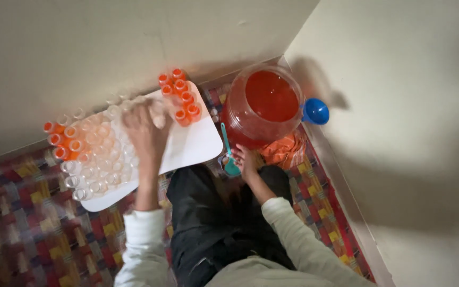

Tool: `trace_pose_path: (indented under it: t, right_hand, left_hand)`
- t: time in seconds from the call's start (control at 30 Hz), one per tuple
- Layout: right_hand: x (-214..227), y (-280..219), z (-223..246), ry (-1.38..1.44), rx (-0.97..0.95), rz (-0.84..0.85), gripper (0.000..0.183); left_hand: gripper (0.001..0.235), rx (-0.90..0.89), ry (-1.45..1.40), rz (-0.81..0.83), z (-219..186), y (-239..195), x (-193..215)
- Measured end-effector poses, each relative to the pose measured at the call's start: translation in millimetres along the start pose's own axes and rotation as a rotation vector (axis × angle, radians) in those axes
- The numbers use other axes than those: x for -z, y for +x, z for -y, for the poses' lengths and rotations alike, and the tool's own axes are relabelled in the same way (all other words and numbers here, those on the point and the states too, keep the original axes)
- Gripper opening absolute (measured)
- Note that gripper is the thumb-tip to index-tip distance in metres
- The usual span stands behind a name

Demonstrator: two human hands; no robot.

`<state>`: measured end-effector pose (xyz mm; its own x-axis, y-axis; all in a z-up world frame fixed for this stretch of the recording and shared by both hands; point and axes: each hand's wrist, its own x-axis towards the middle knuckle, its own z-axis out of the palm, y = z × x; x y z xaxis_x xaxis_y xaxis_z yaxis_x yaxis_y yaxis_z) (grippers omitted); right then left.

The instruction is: The person scoops a red liquid from a large container using a ladle and pours it into small glass jars via a blue funnel. The filled jars are then placed on a white tray alongside other empty jars.

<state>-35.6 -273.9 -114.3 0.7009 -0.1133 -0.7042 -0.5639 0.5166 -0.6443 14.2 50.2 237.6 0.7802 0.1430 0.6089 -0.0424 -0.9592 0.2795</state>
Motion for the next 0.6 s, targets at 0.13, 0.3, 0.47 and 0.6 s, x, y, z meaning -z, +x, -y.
trace_pose_path:
  t: [0.13, 0.3, 0.47, 0.6]
  right_hand:
    - [-37.9, -62.6, 48.0, -0.014, 0.011, 0.054, 0.039]
    - [-51.6, -112.1, 86.0, -0.054, 0.02, 0.383, 0.058]
    - [-73.9, -165.8, 108.6, -0.288, 0.017, 0.393, 0.06]
    - [-21.5, -58.4, 54.0, -0.43, 0.04, 0.308, 0.056]
  left_hand:
    - [0.051, 0.14, -0.742, 0.155, -58.8, -53.4, 20.1]
    - [0.042, 0.446, -0.977, 0.303, -98.3, -135.5, -12.2]
    - [0.043, 0.625, -1.144, 0.297, -119.6, -171.4, -24.8]
    - [0.041, 0.673, -1.291, 0.27, -106.1, -194.1, -40.2]
